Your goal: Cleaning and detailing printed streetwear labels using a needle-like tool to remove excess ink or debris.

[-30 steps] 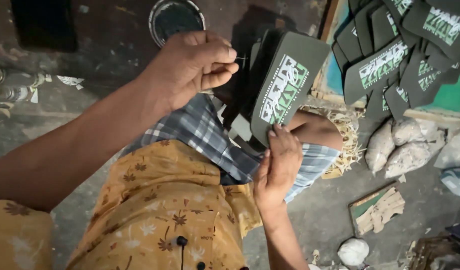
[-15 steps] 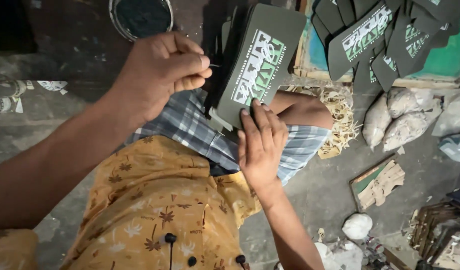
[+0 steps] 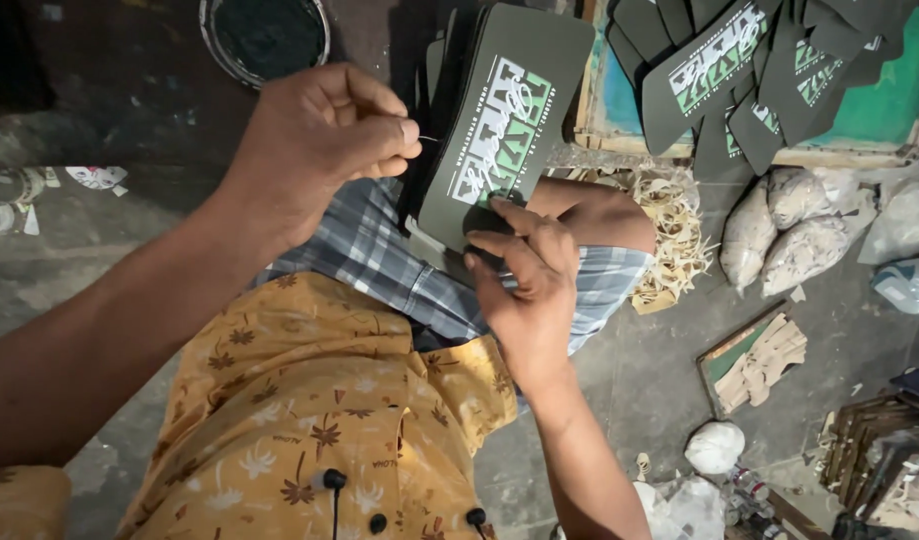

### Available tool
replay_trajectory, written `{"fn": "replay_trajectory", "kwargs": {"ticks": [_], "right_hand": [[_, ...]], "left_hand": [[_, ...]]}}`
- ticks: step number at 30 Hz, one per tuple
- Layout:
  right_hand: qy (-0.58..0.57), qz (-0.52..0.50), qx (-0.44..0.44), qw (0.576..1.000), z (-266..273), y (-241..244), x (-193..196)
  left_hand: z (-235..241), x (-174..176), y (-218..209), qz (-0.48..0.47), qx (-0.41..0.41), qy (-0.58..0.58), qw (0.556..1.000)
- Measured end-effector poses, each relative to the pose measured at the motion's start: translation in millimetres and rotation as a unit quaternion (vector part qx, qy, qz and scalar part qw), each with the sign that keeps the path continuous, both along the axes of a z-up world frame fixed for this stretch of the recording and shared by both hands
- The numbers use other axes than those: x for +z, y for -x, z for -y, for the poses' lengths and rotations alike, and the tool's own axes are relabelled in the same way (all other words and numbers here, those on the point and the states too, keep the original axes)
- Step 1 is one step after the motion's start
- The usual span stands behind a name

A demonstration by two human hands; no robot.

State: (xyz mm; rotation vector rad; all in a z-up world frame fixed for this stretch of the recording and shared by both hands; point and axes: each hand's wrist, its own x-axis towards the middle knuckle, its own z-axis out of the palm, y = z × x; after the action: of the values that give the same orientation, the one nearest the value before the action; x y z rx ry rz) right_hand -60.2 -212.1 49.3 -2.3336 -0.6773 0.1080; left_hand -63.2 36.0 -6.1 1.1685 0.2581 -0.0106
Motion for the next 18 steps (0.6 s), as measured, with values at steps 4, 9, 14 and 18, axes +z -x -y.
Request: {"fn": "replay_trajectory", "kwargs": {"ticks": [4,9,14,18], "right_hand": [[0.012,-0.014,0.002,1.000,2,-5,4],[0.032,0.032,0.038,0.998,1,-6,-2],[0.020,0.054,0.062,0.996,6,-5,-13],[0.003,0.049,0.055,0.997,7,-2,-20]], "left_hand": [[0,-3,1,0.014,0.000,-0.021,1.000],[2,0,4,0.011,0.003,-0.036,0.999],[3,0,7,0.009,0.010,-0.052,0.999],[7,-2,8,0.016,0.010,-0.058,0.998]]}}
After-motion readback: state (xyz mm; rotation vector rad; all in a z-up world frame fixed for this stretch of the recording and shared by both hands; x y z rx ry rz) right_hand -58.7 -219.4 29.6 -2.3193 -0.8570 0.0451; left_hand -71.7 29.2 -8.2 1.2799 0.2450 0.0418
